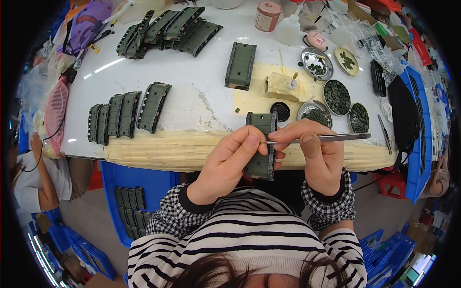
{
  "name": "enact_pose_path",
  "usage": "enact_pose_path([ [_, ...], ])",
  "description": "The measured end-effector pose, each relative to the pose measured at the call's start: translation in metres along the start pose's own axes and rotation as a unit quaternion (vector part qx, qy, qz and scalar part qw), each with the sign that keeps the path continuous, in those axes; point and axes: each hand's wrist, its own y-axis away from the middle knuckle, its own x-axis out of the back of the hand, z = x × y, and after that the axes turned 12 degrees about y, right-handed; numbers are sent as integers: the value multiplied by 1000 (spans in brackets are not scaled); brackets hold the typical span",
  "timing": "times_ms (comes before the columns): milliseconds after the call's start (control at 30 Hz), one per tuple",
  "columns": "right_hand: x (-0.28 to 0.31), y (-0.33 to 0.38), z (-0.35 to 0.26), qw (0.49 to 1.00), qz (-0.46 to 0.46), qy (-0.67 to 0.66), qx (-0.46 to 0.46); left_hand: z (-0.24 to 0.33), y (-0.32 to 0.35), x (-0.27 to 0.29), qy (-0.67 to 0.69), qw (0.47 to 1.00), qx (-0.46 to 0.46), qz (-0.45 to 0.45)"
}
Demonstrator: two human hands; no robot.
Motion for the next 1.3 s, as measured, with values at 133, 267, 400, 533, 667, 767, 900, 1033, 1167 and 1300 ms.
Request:
enact_pose_path([
  [133,-1,1,0,1000,6,14,7,-2,-1,5,0,1000,-4,-18],
  [267,0,-1,4,996,64,44,45,4,0,-8,48,998,-32,32],
  [400,15,-4,12,979,136,147,45,14,4,-12,13,991,-82,101],
  [533,20,-10,31,940,146,306,45,18,6,5,95,986,-80,111],
  [667,19,-14,34,915,125,378,65,19,7,7,181,977,-85,75],
  [767,18,-16,35,911,119,387,73,19,7,5,232,965,-98,69],
  [900,16,-17,38,912,120,385,78,20,6,4,266,955,-115,58],
  [1033,17,-17,38,907,115,396,82,16,6,3,216,962,-150,76],
  [1167,18,-17,37,908,117,393,84,20,9,-3,171,968,-149,104],
  [1300,17,-9,13,926,138,331,118,23,11,-6,162,963,-149,154],
])
